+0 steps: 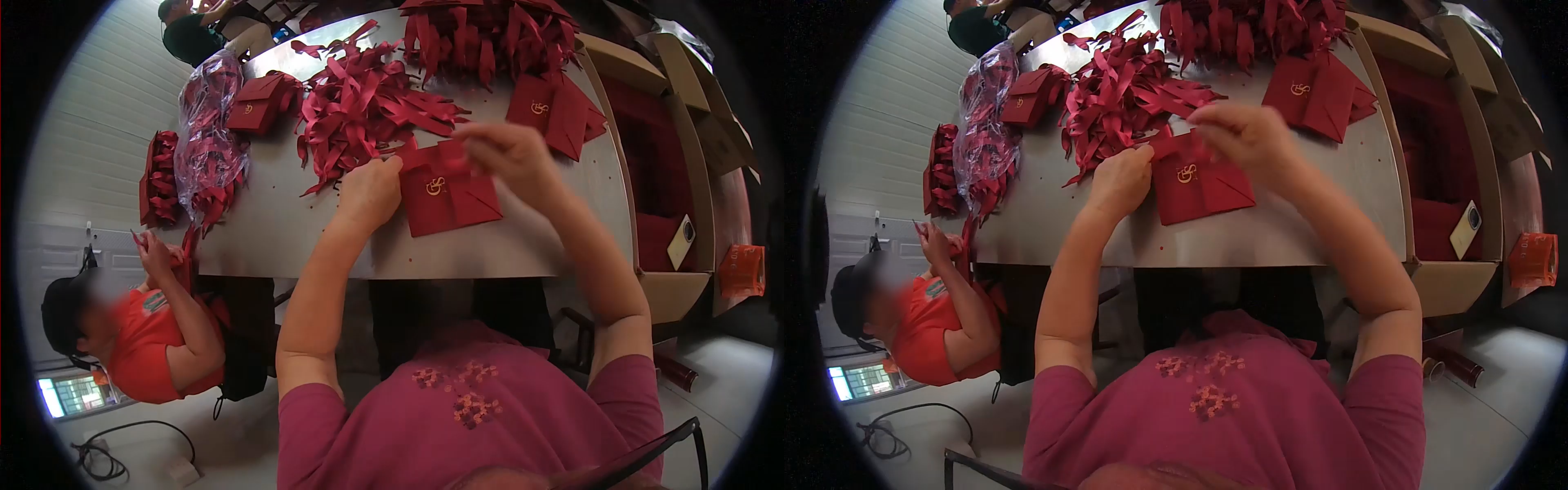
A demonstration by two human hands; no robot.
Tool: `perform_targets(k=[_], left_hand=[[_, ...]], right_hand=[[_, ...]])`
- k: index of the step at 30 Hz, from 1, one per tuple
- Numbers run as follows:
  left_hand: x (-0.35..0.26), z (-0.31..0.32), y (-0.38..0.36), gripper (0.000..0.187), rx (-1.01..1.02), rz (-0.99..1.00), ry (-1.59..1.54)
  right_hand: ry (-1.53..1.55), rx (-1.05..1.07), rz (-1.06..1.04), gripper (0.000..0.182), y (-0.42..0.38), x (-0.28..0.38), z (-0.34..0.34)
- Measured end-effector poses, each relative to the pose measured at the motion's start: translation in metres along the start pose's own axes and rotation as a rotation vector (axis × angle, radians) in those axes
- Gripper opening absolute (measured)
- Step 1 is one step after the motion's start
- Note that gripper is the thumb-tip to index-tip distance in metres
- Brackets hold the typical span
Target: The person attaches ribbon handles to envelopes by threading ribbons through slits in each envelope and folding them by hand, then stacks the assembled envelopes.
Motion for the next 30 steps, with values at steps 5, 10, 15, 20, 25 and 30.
perform_targets(k=[5, 10, 15, 20, 25, 30], left_hand=[[0.013, -0.004, 0.003, 0.013, 0.024, -0.036, -0.169], [0.045, -0.023, -0.001, 0.017, -0.064, -0.073, -0.257], [0.043, -0.034, -0.043, 0.019, -0.24, -0.248, -0.542], [-0.005, 0.008, -0.065, 0.021, -0.039, -0.463, -0.64], [-0.005, 0.008, -0.059, 0.017, -0.151, -0.564, -0.812], [0.001, 0.014, -0.052, 0.011, -0.202, -0.624, -1.141]], right_hand=[[-0.229, 0.037, -0.333, 0.008, -0.016, -0.021, 0.069], [0.266, 0.251, 0.212, 0.009, -0.009, -0.054, 0.061], [0.483, 0.081, 0.445, 0.009, -0.012, -0.074, 0.045], [0.283, 0.149, 0.437, 0.012, -0.011, -0.053, 0.041], [0.146, 0.089, 0.195, 0.011, -0.011, -0.038, 0.036], [-0.18, 0.237, 0.199, 0.012, -0.024, -0.039, 0.051]])
Point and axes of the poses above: each hand's wrist, its own y-axis towards the middle knuckle, its own z-axis out of the palm, x = y × z, the point moved 9 cm from there along y, towards the middle knuckle, and after that the axes turned 11 degrees about -y, right-handed, at the moved point
